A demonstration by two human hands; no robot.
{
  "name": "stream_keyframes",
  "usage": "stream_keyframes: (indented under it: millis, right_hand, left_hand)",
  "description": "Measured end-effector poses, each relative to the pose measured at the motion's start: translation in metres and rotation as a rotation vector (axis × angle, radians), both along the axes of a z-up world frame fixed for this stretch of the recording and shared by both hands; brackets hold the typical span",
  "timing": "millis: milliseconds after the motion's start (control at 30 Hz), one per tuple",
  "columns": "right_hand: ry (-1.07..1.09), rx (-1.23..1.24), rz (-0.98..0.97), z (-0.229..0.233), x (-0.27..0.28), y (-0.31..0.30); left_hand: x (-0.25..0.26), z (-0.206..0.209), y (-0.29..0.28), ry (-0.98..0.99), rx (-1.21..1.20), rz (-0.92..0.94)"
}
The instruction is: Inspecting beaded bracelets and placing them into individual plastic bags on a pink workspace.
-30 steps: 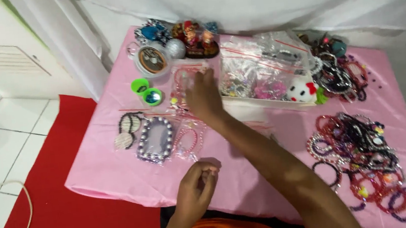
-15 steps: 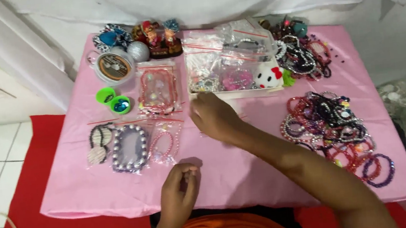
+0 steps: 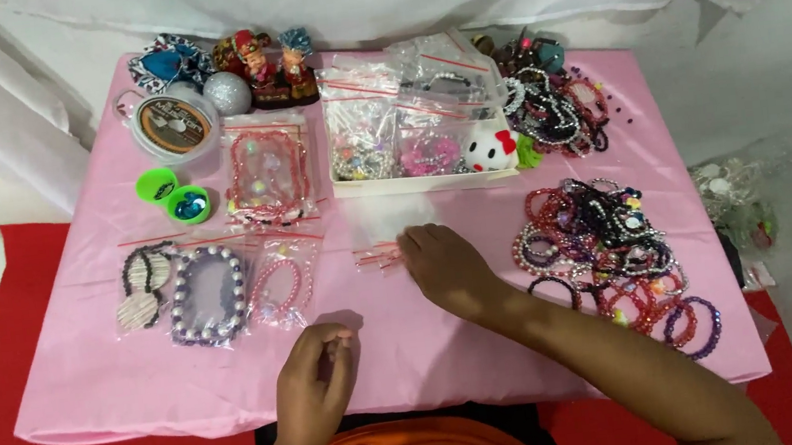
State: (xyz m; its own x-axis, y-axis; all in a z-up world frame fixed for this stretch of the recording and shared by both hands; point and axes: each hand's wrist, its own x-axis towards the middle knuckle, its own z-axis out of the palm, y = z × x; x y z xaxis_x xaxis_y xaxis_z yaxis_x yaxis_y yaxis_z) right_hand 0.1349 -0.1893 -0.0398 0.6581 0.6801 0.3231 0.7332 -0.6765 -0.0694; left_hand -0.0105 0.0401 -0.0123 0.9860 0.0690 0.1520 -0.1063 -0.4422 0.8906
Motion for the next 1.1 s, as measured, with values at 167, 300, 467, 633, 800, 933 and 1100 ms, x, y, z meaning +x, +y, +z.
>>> stream_keyframes:
  millis: [167,300,467,633,800,933,1100]
  right_hand:
    - [0.302,0.032,-0.102,0.031,0.008,0.0]
    - [0.681,0.161,-0.227,0.06,0.019,0.001]
    - [0.66,0.065,-0.204,0.048,0.04,0.002]
    - [0.538,-0.076,-0.174,0.032,0.04,0.01]
    - [0.466,-0.249,-0.188,0.027,0.035,0.014]
    - [0.406,-0.155,-0.143,0.026,0.031,0.01]
    - [0.424,0.176,-0.264,0.019,0.04,0.006]
  left_hand:
    - [-0.002,0.001,-0.002,0.015,-0.015,-0.002]
    - [-0.002,0.002,-0.003,0.003,-0.001,0.008]
    - [-0.001,-0.003,-0.001,-0.031,-0.023,0.0]
    - [0.0,0.001,-0.001,-0.039,-0.024,-0.014]
    - [0.0,0.002,-0.003,-0.057,0.015,-0.006]
    - [0.0,0.0,-0.002,-0.028,0.042,0.0]
    - [0.001,0.004,-0.002,0.016,-0.104,0.016]
